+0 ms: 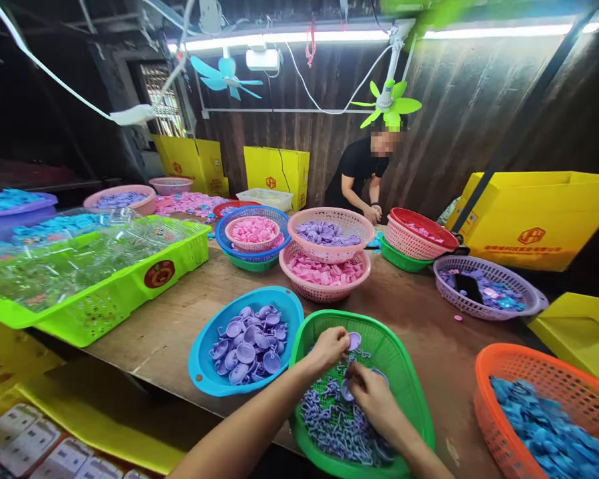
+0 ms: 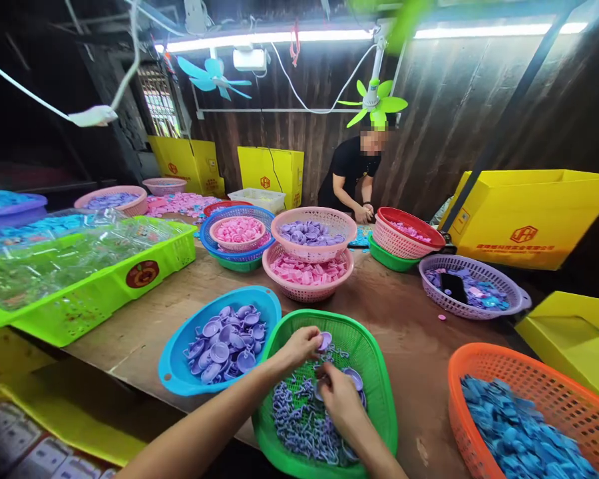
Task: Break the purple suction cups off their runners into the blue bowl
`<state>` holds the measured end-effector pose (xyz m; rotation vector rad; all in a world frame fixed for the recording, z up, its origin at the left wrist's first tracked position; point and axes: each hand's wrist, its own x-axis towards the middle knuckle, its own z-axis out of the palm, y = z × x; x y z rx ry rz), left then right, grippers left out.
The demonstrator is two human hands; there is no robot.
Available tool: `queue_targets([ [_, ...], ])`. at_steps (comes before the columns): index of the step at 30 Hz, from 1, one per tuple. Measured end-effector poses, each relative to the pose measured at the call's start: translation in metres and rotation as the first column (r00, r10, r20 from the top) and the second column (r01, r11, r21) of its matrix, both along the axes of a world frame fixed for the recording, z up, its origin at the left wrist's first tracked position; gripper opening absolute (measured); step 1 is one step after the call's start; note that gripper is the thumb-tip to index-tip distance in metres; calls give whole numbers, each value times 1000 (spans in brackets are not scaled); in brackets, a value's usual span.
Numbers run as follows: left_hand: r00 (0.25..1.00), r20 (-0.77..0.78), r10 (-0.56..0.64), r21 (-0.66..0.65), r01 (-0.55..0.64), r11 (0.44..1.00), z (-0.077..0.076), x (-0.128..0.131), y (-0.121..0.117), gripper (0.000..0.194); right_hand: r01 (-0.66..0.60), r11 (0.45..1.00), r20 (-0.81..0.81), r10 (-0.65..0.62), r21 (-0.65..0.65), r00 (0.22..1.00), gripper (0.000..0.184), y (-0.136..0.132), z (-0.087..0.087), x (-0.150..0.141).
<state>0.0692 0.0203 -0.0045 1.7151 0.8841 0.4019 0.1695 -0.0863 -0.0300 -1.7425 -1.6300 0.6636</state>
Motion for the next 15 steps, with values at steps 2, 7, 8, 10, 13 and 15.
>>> queue_targets([
  [2, 998, 51, 29, -153, -21, 988, 0, -21, -12, 19, 86, 995, -63, -83, 53, 995, 13, 6, 1, 2],
  [7, 872, 405, 276, -736, 132, 664, 4, -43, -41, 17, 50, 990, 5, -51, 130, 999, 9, 13, 6, -9],
  [8, 844, 421, 332, -768, 138, 625, 6, -43, -44, 18, 34, 990, 56, -42, 140, 998, 11, 13, 8, -12],
  [10, 824, 405, 396, -804, 115, 583, 10, -42, -47, 17, 9, 989, 153, -32, 150, 988, 15, 13, 10, -16],
  [13, 832, 366, 416, -819, 76, 569, 11, -41, -48, 15, -13, 993, 226, -14, 118, 974, 16, 11, 12, -15],
  [15, 836, 350, 423, -823, 59, 565, 10, -42, -47, 12, -17, 996, 233, -4, 89, 972, 13, 11, 14, -12],
])
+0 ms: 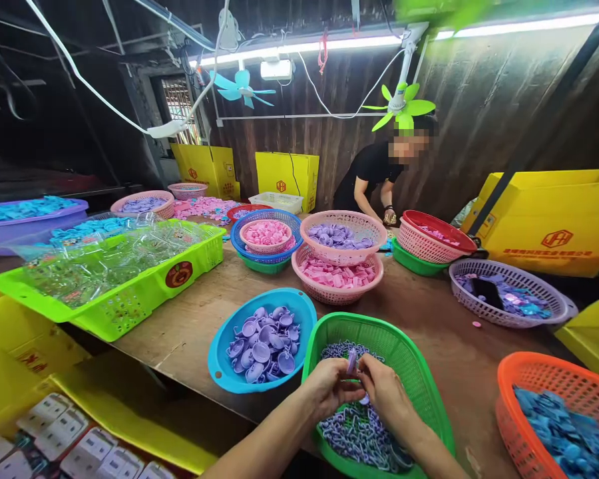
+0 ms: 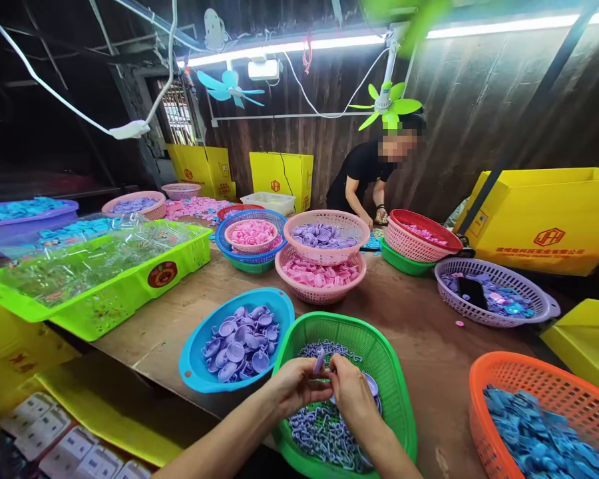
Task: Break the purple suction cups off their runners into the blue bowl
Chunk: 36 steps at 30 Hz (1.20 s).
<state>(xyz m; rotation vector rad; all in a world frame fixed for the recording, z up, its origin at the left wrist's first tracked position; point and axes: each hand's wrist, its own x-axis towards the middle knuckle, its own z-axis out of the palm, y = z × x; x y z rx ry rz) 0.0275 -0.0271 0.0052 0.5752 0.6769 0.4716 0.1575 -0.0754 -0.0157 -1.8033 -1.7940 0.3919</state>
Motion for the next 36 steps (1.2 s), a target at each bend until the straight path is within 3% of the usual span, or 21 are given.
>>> queue_targets([
  [4, 1000, 26, -15, 62, 13, 998, -2, -3, 2, 14, 22, 999, 16, -23, 43, 1000, 9, 0, 6, 2],
  [8, 996, -62, 64, 94, -58, 994, -3, -10, 2, 16, 32, 993, 25, -35, 110, 999, 11, 1, 7, -3],
  [14, 1000, 7, 9, 65, -9, 998, -4, -21, -7, 15, 18, 997, -1, -18, 71, 1000, 9, 2, 3, -13],
  [18, 999, -1, 34, 41, -34, 999, 0, -28, -9, 16, -27, 1000, -224, 25, -5, 974, 7, 7, 4, -14],
  [22, 995, -31, 96, 50, -94, 994, -1, -31, -11, 17, -101, 972, -563, -39, -214, 826, 17, 14, 8, -11],
  [24, 992, -41, 122, 114, -117, 987, -4, -32, -14, 19, -122, 961, -658, -75, -249, 749, 18, 15, 9, -10],
  [26, 989, -41, 144, 224, -132, 966, -5, -32, -16, 22, -124, 964, -684, -75, -236, 725, 14, 14, 10, -10],
  [29, 991, -11, 135, 318, -124, 940, -4, -35, -17, 26, -122, 968, -656, -53, -218, 753, 14, 10, 8, -8],
  [33, 999, 24, 33, 217, -37, 975, -2, -38, -15, 22, -74, 992, -435, 21, -105, 900, 24, 5, 4, -9],
  [36, 999, 28, 18, 148, -22, 989, 0, -38, -13, 19, -41, 998, -315, 24, -49, 949, 22, 4, 3, -11],
])
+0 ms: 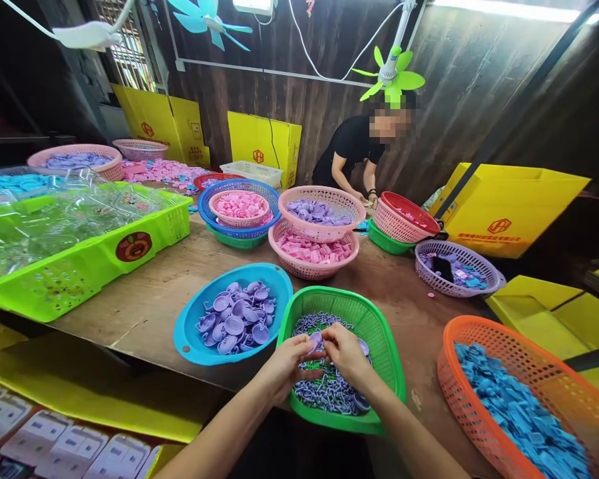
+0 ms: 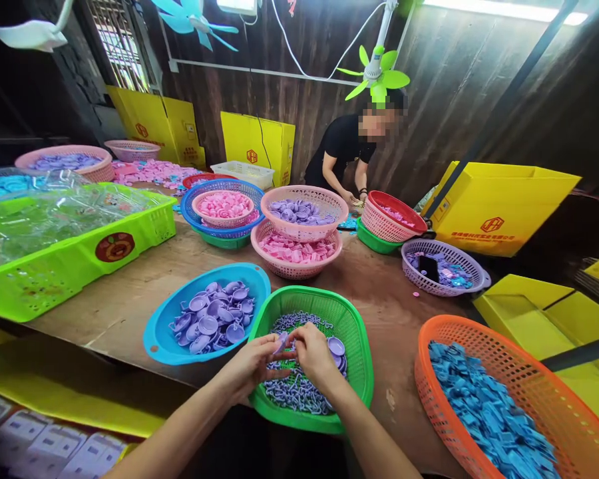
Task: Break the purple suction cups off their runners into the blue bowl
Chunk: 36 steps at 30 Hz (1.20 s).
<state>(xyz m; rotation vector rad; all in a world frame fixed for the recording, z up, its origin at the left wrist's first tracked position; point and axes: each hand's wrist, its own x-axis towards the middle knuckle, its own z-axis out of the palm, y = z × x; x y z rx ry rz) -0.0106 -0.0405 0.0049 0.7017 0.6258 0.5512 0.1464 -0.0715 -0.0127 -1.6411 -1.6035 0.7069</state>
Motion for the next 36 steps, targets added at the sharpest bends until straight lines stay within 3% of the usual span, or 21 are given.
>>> queue_targets([
  [5, 998, 56, -7, -47, 10, 999, 5, 1, 3, 15, 44, 997, -120, -52, -64, 991, 14, -2, 7, -3],
  [9, 999, 52, 16, -14, -16, 1000, 8, 2, 4, 15, 44, 998, -129, -49, -46, 990, 23, -6, 15, -2],
  [17, 1000, 6, -24, 27, 23, 999, 8, 2, 0, 19, 79, 995, 15, -78, -61, 997, 29, -9, 9, 2],
  [19, 999, 28, -45, 7, 45, 999, 10, 3, -1, 18, 85, 996, 97, -84, -9, 992, 28, -11, 9, -1],
  [24, 999, 47, -5, 34, 3, 999, 12, 5, 1, 17, -33, 989, 297, -12, 147, 955, 23, -15, 19, -10],
  [27, 999, -37, 16, 99, -12, 995, 10, 4, 2, 20, 21, 988, 211, -53, 150, 976, 23, -14, 22, -10],
  [32, 973, -217, 79, 195, -36, 980, 10, 1, 1, 20, 54, 998, -69, -52, 25, 996, 29, -10, 17, -4],
  [36, 981, -194, 23, 258, 29, 966, 15, 2, 1, 20, 22, 999, -72, -19, 39, 997, 27, -10, 21, -2],
])
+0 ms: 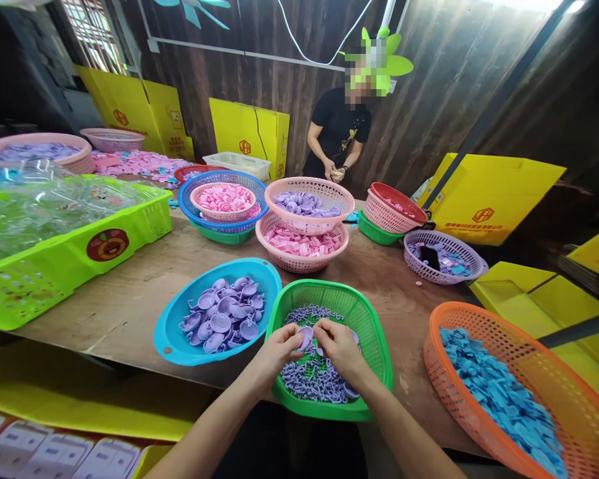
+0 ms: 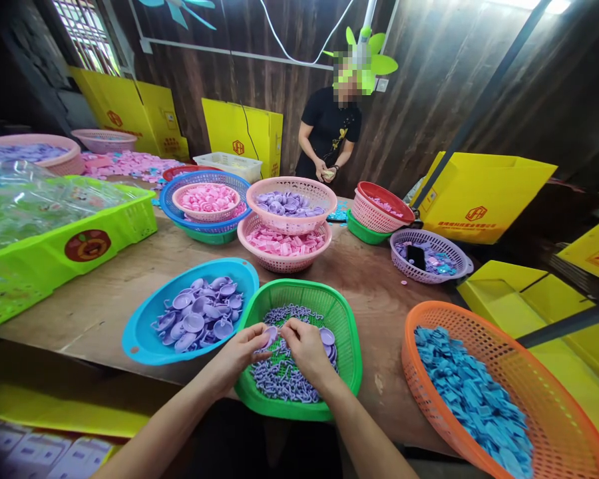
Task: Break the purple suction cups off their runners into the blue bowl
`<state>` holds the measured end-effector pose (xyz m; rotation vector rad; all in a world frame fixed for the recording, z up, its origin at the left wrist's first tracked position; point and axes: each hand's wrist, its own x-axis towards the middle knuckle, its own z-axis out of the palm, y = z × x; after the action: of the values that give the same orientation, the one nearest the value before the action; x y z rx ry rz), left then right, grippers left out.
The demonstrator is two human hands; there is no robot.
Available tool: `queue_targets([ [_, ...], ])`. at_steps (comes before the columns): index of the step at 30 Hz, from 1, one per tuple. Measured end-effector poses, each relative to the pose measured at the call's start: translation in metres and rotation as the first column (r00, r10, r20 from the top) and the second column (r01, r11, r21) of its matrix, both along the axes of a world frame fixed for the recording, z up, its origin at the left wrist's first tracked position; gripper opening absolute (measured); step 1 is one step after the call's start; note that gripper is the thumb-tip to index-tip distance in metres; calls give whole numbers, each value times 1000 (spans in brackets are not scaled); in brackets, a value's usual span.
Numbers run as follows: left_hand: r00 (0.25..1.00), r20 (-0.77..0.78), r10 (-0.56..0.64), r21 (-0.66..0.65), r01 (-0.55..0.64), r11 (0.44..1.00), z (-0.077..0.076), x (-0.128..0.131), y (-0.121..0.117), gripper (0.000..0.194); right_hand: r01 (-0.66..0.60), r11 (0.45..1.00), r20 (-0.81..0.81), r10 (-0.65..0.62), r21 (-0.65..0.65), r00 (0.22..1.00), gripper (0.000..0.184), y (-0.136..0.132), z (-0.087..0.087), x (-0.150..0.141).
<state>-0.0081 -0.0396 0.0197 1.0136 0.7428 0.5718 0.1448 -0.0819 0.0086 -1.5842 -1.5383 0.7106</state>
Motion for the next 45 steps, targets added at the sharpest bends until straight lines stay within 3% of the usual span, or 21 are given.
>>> queue_targets([
  [3, 993, 86, -87, 1, 87, 996, -1, 2, 2, 24, -58, 997, 85, 53, 51, 995, 22, -2, 9, 0],
  [6, 989, 122, -82, 59, 76, 995, -4, 6, 2, 26, -66, 995, 107, 58, 74, 993, 18, -2, 13, -3],
  [11, 988, 154, 3, 110, -20, 994, -2, 15, -5, 26, 149, 985, -137, -137, 83, 981, 15, -6, 7, -16],
  [14, 979, 194, 65, 69, -80, 994, 0, 20, -9, 24, 218, 965, -180, -191, 143, 965, 20, -11, 4, -21],
  [17, 977, 205, 60, 40, -70, 997, -2, 19, -10, 22, 120, 977, -153, -93, 177, 984, 22, -15, 6, -15],
  [20, 984, 174, 34, 28, -40, 999, -5, 14, -7, 20, -5, 993, -137, 21, 117, 990, 22, -15, 10, -4],
  [23, 981, 195, 8, -27, -2, 1000, -5, 10, -4, 17, -39, 995, -95, 48, 90, 994, 21, -14, 14, 2],
  [28, 962, 268, 56, -191, -4, 982, -6, 7, -1, 14, -76, 980, 31, 72, 183, 997, 23, -12, 11, -2],
  [31, 961, 265, 74, -268, -1, 963, -6, 7, -1, 14, -42, 978, 103, 21, 206, 994, 25, -12, 4, -8],
  [37, 959, 270, 87, -299, -2, 954, 0, 7, -4, 13, 116, 956, 181, -168, 270, 969, 21, -10, -7, -11],
  [42, 958, 283, 42, -313, 51, 948, 1, 5, -4, 15, 155, 960, 256, -214, 234, 943, 16, -8, -8, -10],
  [45, 968, 241, 67, -285, 4, 959, -1, 5, -3, 15, 196, 951, 205, -247, 240, 947, 15, -9, -3, -7],
])
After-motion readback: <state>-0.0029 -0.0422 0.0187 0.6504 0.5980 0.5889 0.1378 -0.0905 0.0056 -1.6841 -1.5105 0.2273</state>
